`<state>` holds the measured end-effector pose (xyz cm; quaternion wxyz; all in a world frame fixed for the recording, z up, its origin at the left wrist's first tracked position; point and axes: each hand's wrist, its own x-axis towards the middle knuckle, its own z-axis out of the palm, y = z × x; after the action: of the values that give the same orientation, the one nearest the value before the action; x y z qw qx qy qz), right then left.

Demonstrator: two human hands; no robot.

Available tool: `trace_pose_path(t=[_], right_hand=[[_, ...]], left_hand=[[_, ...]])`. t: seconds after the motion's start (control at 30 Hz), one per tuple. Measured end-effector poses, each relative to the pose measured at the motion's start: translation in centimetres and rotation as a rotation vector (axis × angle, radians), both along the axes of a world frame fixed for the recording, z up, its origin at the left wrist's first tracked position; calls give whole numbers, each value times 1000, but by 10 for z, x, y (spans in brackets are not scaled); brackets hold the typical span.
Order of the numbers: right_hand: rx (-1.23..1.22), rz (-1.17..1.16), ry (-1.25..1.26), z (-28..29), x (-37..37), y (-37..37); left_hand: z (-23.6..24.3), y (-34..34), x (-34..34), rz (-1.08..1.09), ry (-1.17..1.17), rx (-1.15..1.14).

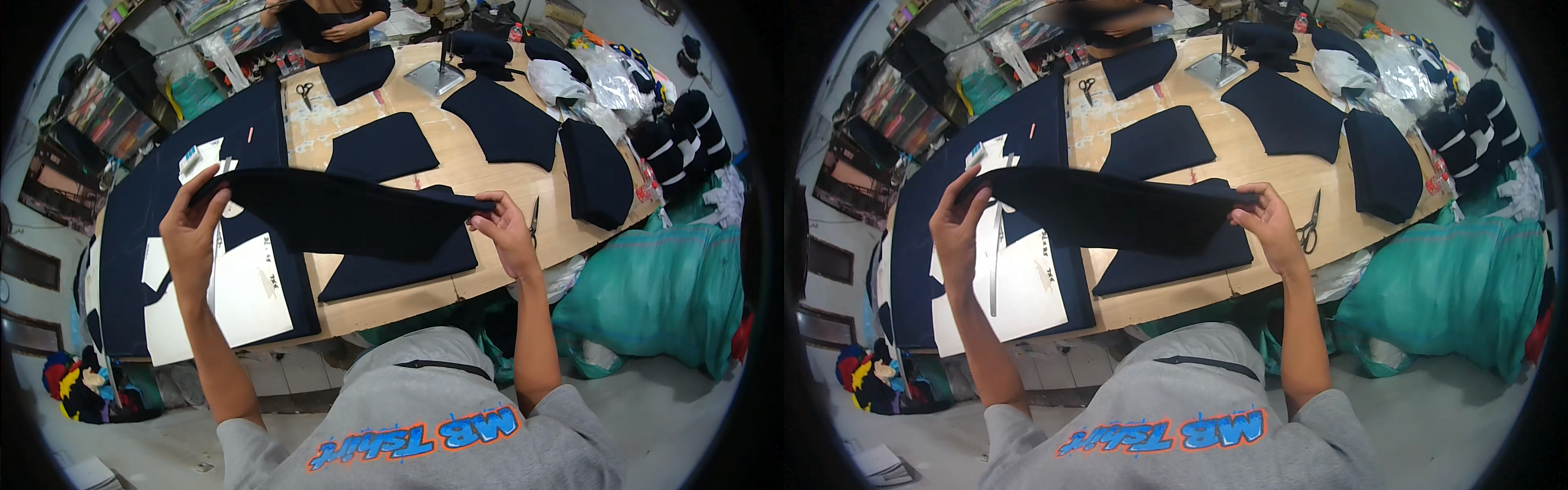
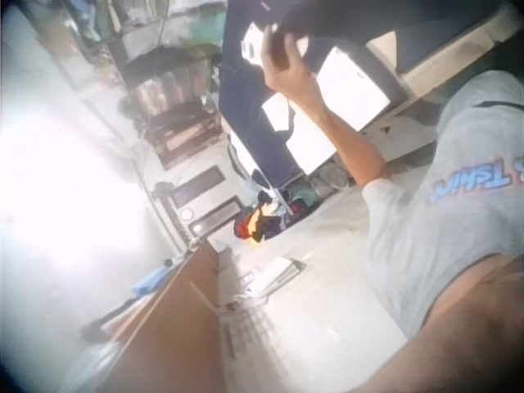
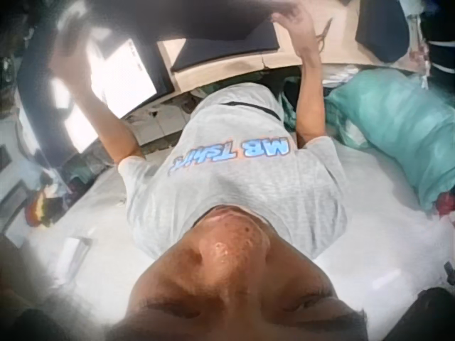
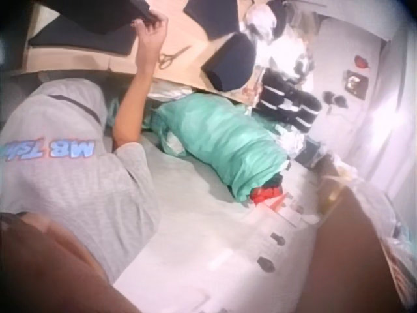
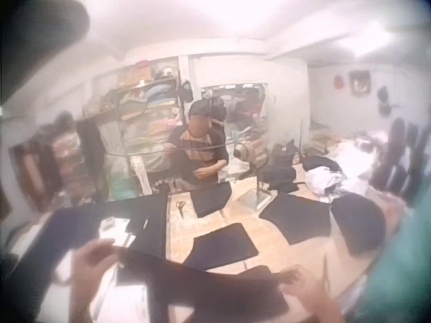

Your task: The person cuts a piece of dark fabric using scissors, then folds and stacks the cut pieces on the table. The person repeatedly aligns and folds the fabric pieces, preparing them for the next step.

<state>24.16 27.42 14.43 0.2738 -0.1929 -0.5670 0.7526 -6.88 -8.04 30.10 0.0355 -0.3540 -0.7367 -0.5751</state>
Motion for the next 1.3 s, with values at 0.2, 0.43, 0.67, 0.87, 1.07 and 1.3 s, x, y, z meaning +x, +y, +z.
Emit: trace_pose_path(t=[0.2,0.43,0.67,0.87,1.07,1.3], right_hand=[[503,-173,-117,-10,-18,-10],[378,12,-20,44,-22,-35],[898,236,113,93,-23,-57],[744,308,11,103,-19,-77],[791,302,174,82,-20,-83],[847,417,56,105,-16,-89]], left_hand=[[53,-21,8,208,170,-150],[87,-65,-19,457,438,-258],[136,-91,-34,516,804,-158],[145,-76,7,340,390,111],[136,-92,5,286,269,275],[137,-73,28,456,254,397]])
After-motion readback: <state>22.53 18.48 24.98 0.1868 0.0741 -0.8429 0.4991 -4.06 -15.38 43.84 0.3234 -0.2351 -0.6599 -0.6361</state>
